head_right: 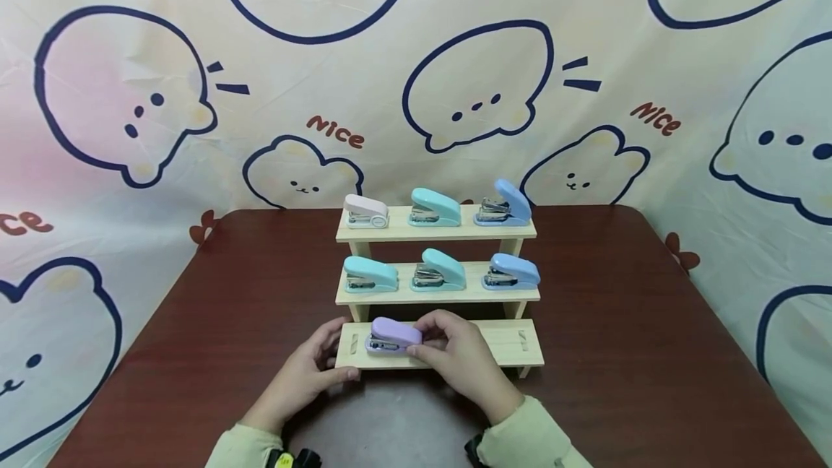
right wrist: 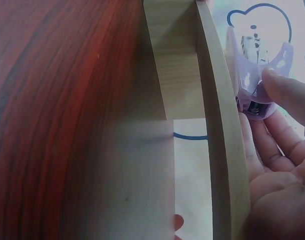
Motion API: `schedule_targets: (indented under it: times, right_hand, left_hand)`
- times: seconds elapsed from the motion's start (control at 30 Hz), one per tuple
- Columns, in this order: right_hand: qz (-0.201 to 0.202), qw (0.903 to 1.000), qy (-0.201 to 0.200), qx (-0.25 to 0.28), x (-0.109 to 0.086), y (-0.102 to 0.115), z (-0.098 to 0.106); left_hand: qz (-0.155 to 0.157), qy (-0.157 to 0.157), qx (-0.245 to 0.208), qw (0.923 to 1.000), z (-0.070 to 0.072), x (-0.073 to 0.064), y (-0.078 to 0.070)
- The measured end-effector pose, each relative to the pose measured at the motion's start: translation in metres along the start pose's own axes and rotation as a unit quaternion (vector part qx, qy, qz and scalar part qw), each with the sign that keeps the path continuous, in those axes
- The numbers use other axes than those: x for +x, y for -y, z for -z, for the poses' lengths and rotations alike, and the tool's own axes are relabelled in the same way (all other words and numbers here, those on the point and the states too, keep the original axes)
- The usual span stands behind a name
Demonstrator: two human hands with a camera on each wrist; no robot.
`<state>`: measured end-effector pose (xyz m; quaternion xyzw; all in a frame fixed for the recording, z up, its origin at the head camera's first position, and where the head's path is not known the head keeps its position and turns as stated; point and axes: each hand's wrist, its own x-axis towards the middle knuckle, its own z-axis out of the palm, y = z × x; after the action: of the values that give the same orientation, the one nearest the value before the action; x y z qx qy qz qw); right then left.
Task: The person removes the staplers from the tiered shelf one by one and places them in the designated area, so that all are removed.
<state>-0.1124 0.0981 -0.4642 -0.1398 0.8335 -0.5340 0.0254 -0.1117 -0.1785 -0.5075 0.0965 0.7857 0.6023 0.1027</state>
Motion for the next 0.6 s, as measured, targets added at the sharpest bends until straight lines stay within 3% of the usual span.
schedule_targets:
  times: [0.33, 0.6]
  right_hand:
    - [0.014, 0.9995, 0.02, -0.02, 0.006, 0.01, -0.017]
    - [0.039, 0.996, 0.021, -0.078, 0.01, 0.015, -0.03]
  left_hand:
    - [0.001, -0.001, -0.002, 1.0, 0.001, -0.001, -0.002]
    - [0.001, 0.002, 0.0, 1.0, 0.001, -0.001, -0.003]
